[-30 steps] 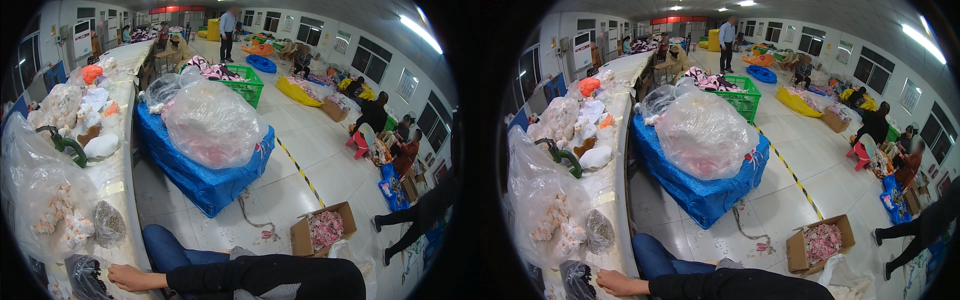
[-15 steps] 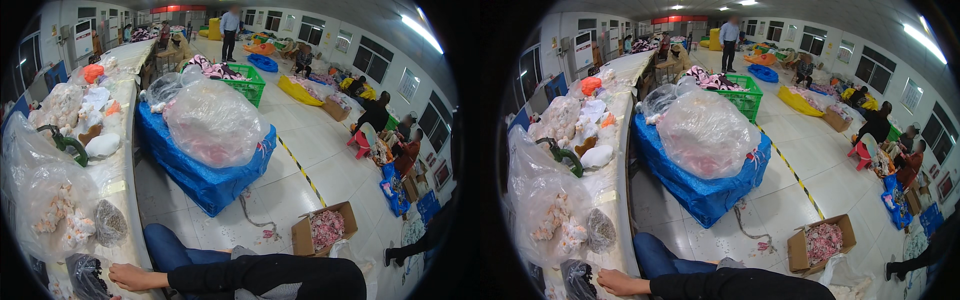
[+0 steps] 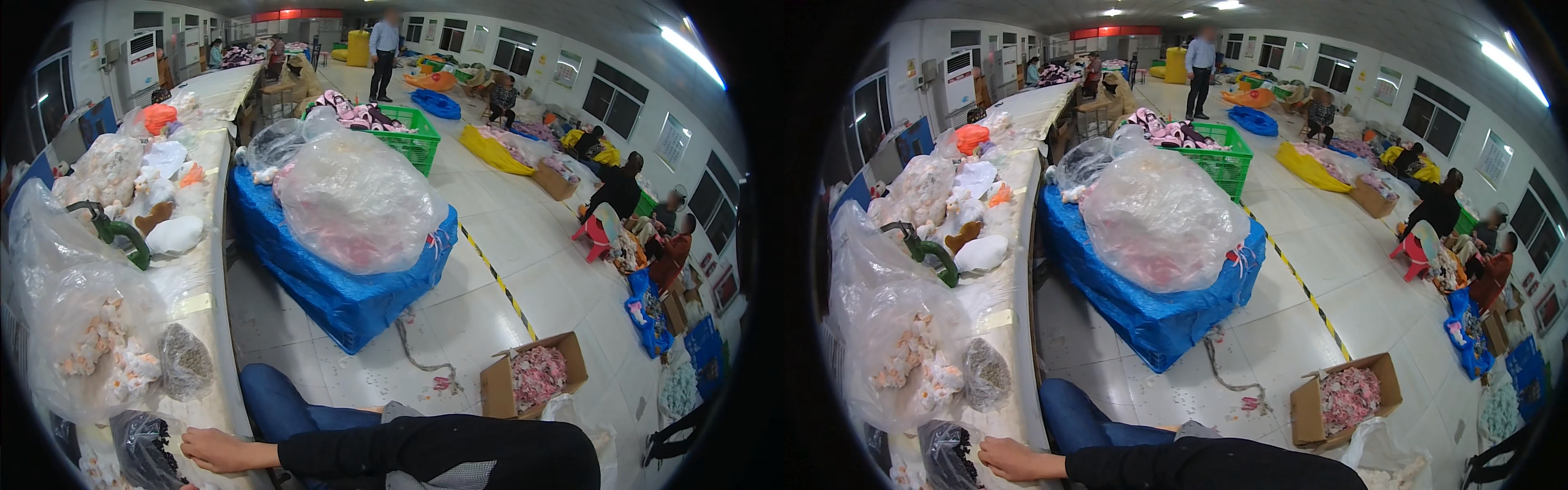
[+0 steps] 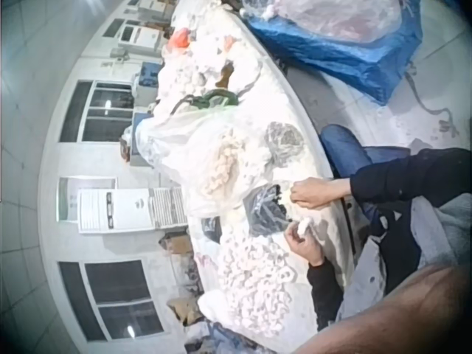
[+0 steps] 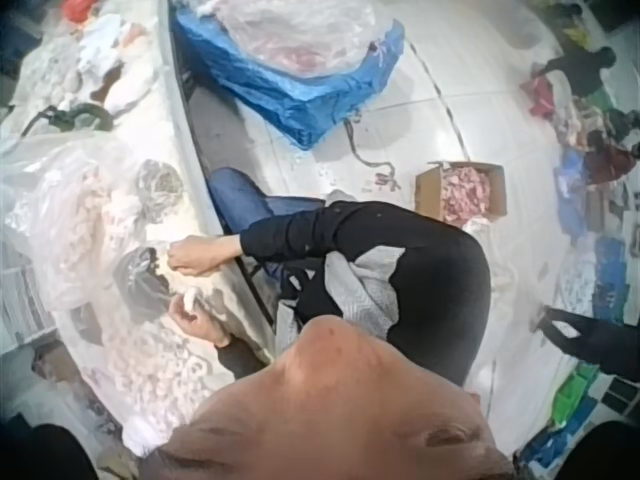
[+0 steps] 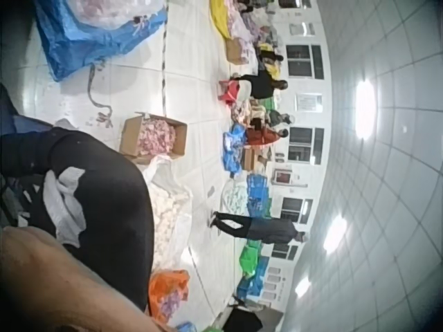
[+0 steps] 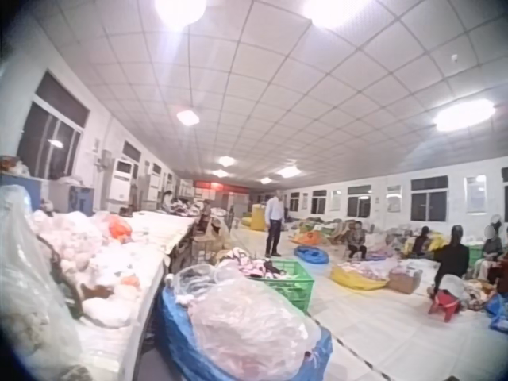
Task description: The person sits on the floor and repeatedly picks up small white fabric pieces, inserts a small orange component into each, and places the finished units into a plastic bag. The person handles the items one at a time by hand.
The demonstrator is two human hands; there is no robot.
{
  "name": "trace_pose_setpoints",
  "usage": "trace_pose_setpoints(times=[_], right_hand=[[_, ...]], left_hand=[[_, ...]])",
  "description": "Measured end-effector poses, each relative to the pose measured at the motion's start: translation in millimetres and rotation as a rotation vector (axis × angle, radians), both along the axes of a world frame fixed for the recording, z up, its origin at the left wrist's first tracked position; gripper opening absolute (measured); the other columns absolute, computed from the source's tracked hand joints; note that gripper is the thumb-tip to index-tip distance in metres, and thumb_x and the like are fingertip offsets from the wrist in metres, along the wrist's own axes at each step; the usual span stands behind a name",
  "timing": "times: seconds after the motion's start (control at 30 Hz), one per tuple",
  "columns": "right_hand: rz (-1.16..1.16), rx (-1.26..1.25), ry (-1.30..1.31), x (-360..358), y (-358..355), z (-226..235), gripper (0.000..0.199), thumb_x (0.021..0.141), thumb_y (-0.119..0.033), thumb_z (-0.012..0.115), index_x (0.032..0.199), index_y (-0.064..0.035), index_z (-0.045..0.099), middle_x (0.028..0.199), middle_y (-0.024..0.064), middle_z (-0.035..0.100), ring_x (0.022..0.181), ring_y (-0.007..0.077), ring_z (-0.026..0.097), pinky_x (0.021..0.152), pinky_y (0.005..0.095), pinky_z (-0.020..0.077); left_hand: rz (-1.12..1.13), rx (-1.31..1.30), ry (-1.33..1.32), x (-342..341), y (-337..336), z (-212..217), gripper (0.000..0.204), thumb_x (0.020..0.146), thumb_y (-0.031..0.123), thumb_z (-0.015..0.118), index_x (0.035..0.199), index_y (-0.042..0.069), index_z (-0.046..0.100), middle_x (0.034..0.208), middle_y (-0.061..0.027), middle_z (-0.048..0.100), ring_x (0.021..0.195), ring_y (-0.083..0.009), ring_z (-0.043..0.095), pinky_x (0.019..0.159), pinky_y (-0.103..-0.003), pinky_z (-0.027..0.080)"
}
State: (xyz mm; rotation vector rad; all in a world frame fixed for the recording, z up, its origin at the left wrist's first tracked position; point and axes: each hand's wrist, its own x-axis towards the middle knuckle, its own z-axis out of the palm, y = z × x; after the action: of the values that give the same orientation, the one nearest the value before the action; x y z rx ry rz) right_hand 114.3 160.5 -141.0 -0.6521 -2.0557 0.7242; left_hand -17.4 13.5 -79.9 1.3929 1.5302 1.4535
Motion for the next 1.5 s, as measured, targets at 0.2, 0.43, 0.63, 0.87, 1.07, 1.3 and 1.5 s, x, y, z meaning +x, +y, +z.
trace_pose_setpoints(times=[0.2, 0.43, 0.63, 0.87, 1.07, 1.3, 1.5], right_hand=[[-0.009, -0.03, 0.058, 0.9, -3.3, 6.0, 0.012, 0.088, -0.01, 0.06, 0.094, -0.0013, 0.055, 0.094, 0.016, 0.054, 0.095, 0.0365, 0.056, 0.08, 0.0477, 0.0485], [0.003, -0.022, 0.013, 3.3, -1.6, 5.6, 0.011, 0.092, -0.01, 0.059, 0.097, -0.0023, 0.055, 0.096, 0.0153, 0.053, 0.096, 0.0354, 0.055, 0.08, 0.0465, 0.0488], [0.033, -0.065, -0.003, 7.9, -3.1, 12.9, 0.01, 0.094, -0.011, 0.059, 0.097, -0.0027, 0.055, 0.097, 0.0148, 0.053, 0.097, 0.0344, 0.055, 0.08, 0.0461, 0.0476], [0.023, -0.054, -0.006, 6.7, -2.2, 10.1, 0.01, 0.094, -0.011, 0.059, 0.098, -0.0028, 0.055, 0.097, 0.0146, 0.052, 0.097, 0.0344, 0.055, 0.08, 0.0458, 0.0475], [0.022, -0.056, -0.002, 6.9, -3.0, 11.2, 0.01, 0.094, -0.011, 0.059, 0.098, -0.0028, 0.055, 0.098, 0.0147, 0.052, 0.097, 0.0345, 0.055, 0.08, 0.0456, 0.0479], [0.017, -0.051, 0.001, 5.3, -2.1, 7.8, 0.01, 0.094, -0.011, 0.059, 0.098, -0.0029, 0.055, 0.097, 0.0146, 0.052, 0.097, 0.0347, 0.055, 0.08, 0.0457, 0.0483], [0.012, -0.052, 0.003, 5.6, -2.7, 8.9, 0.01, 0.094, -0.011, 0.059, 0.098, -0.003, 0.055, 0.097, 0.0145, 0.052, 0.097, 0.0347, 0.055, 0.079, 0.0458, 0.0485]], left_hand=[[0.035, -0.016, 0.013, 5.7, -1.3, 7.0, 0.031, 0.094, 0.0, 0.058, 0.125, -0.002, 0.058, 0.119, -0.0132, 0.058, 0.111, -0.025, 0.057, 0.1, -0.039, 0.048], [0.051, -0.013, 0.083, 3.7, -0.1, 5.0, 0.031, 0.092, -0.003, 0.059, 0.123, -0.002, 0.059, 0.116, -0.0124, 0.058, 0.11, -0.0251, 0.057, 0.1, -0.039, 0.047], [0.056, -0.076, 0.047, 13.7, -1.5, 17.3, 0.027, 0.092, -0.004, 0.058, 0.119, -0.003, 0.06, 0.113, -0.0117, 0.06, 0.108, -0.0235, 0.057, 0.099, -0.037, 0.048], [0.023, -0.055, 0.06, 12.8, -0.9, 14.7, 0.023, 0.094, -0.003, 0.059, 0.117, -0.002, 0.061, 0.11, -0.0114, 0.061, 0.103, -0.0227, 0.058, 0.095, -0.035, 0.05], [0.001, -0.063, 0.077, 12.8, -1.9, 17.2, 0.021, 0.096, -0.001, 0.06, 0.116, -0.002, 0.061, 0.109, -0.0113, 0.061, 0.103, -0.0227, 0.058, 0.095, -0.036, 0.05], [0.002, -0.059, 0.11, 13.4, -1.5, 18.1, 0.018, 0.097, 0.002, 0.06, 0.115, -0.001, 0.062, 0.108, -0.0119, 0.061, 0.101, -0.024, 0.059, 0.094, -0.037, 0.049], [-0.009, 0.005, 0.234, 7.7, 0.3, 15.2, 0.016, 0.098, 0.004, 0.059, 0.113, -0.001, 0.063, 0.107, -0.011, 0.061, 0.099, -0.0236, 0.058, 0.092, -0.037, 0.049]])
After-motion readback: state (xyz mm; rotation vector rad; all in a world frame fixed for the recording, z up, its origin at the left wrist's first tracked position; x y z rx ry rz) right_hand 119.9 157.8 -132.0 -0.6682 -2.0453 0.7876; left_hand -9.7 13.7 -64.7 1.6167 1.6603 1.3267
